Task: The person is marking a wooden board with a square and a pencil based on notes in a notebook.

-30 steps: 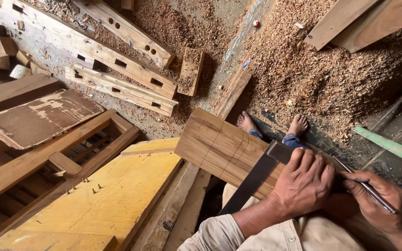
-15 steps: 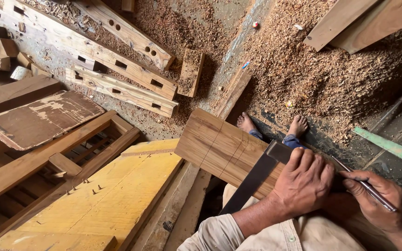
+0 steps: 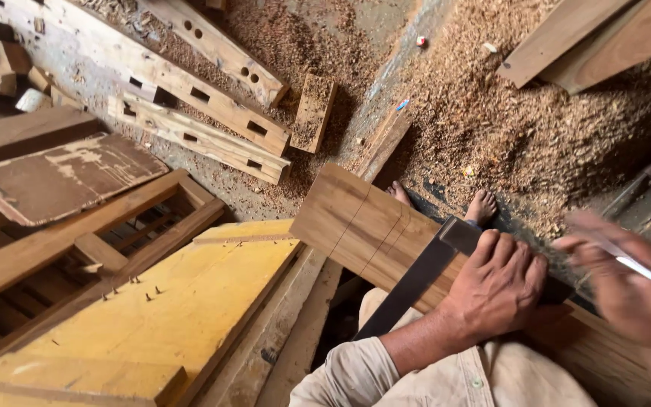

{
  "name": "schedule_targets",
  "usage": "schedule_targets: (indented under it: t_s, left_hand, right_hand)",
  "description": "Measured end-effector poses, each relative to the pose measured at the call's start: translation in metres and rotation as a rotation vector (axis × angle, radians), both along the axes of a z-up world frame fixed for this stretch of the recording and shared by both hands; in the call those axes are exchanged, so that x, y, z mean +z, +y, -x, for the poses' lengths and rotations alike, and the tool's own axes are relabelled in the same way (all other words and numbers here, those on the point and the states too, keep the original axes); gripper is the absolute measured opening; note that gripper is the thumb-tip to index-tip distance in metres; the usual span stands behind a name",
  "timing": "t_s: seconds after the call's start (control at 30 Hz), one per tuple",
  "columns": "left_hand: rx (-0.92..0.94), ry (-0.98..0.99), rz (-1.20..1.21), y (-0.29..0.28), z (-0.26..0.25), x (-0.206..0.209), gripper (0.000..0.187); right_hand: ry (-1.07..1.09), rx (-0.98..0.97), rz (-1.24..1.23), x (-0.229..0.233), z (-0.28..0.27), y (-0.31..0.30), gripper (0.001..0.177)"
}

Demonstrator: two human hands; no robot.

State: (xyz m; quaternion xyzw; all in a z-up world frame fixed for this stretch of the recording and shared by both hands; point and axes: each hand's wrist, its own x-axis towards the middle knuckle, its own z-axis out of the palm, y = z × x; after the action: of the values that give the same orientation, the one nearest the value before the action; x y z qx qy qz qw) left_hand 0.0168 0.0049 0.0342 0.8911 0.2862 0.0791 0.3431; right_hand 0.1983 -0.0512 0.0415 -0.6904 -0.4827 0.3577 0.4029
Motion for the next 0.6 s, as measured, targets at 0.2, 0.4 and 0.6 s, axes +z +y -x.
schedule_targets:
  t_s: [0.2,0.4,0.6]
  left_hand:
    - [0.154,-0.09,-0.24,-0.064,-0.025,-0.089,0.022]
    - [0.253,-0.108,-0.342,-0.072,-0.027,-0.096,0.015]
    - [0.239,-0.453,0.12,-0.095,-0.027,-0.13,0.022]
  right_hand:
    - [0.021,0.594,0.145,0.005,0.116,0.057,0.018]
    - [0.072,0.661,0.49,0.004,0.144,0.064,0.025]
    - [-0.645,0.857,0.021,-0.001,0.105,0.074,0.008]
